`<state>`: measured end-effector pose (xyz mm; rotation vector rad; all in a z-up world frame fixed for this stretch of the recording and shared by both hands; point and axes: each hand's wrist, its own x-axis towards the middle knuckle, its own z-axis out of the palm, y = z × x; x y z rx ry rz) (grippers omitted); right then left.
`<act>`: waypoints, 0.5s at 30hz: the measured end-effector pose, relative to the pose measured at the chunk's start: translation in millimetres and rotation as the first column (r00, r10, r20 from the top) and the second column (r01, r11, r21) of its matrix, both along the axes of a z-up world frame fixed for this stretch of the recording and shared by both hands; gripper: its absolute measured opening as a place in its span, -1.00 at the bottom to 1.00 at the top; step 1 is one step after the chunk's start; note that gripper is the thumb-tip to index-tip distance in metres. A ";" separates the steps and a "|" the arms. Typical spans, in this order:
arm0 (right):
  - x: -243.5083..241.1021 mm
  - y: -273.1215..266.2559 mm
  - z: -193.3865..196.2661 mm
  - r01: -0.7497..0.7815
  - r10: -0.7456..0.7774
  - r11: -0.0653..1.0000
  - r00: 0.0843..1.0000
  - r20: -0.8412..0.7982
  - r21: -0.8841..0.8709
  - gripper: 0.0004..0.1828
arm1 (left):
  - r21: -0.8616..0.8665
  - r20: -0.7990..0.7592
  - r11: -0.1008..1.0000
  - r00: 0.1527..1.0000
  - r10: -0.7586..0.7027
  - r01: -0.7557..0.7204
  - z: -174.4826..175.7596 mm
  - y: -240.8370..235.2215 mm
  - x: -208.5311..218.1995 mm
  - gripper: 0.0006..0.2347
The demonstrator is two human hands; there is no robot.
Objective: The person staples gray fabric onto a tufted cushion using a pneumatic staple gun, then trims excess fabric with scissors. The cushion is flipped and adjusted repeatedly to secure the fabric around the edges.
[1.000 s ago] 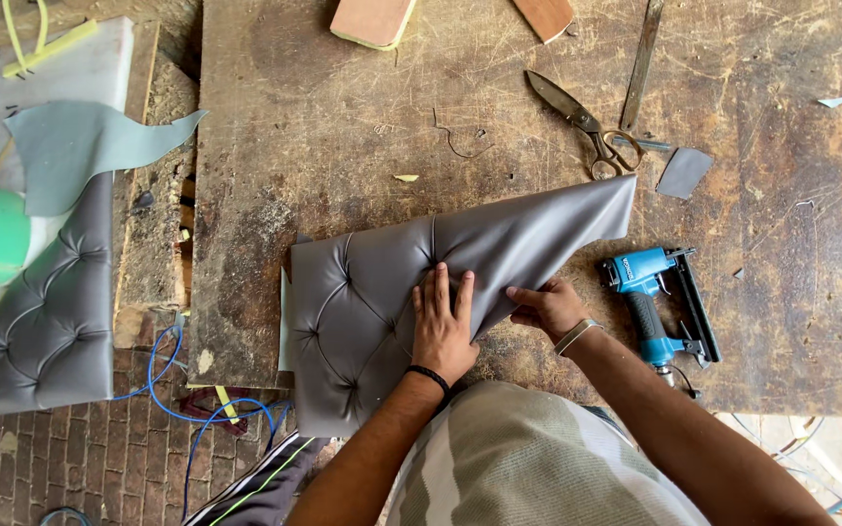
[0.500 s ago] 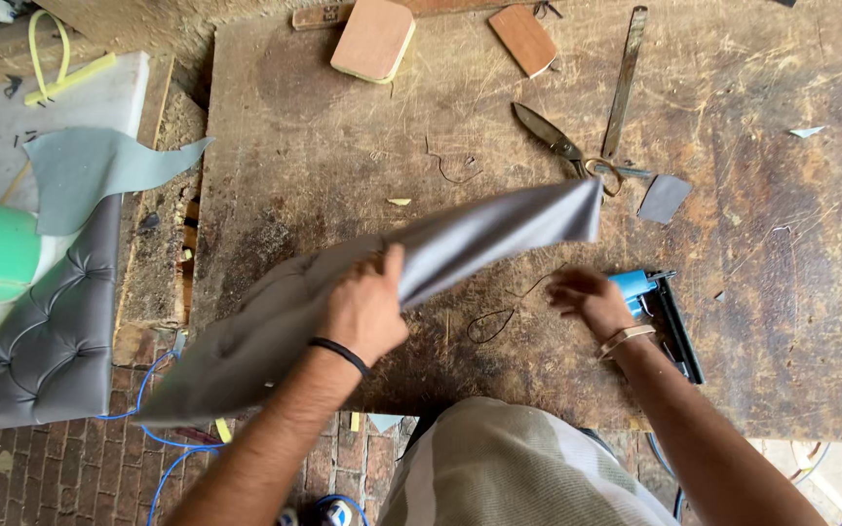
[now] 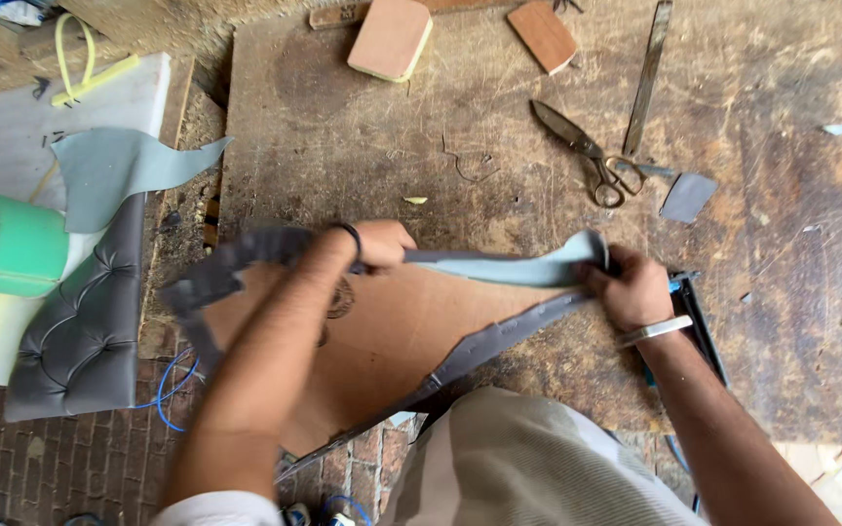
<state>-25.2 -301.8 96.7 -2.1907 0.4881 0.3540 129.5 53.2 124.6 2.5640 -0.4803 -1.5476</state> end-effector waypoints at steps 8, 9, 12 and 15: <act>-1.2 -27.6 -54.7 -0.263 0.259 0.964 0.963 0.069 0.048 -0.64 | -0.384 0.392 0.923 0.910 0.136 0.027 -166.7 9.3 -77.3 -0.77; 19.5 -34.8 -64.7 -0.226 0.235 0.964 0.971 0.052 -0.140 -0.57 | -0.424 0.430 0.905 0.887 0.170 0.032 -167.2 16.4 -81.6 -0.80; 86.7 -56.0 -102.0 -0.162 0.233 0.919 0.959 0.162 -0.358 -0.47 | -0.488 0.594 0.868 0.765 0.249 0.096 -163.4 26.0 -100.4 -0.84; 142.5 -72.0 -144.4 -0.230 0.404 0.733 0.904 0.139 -0.641 -0.42 | -0.501 0.703 0.855 0.640 0.310 0.135 -160.9 26.2 -113.3 -0.85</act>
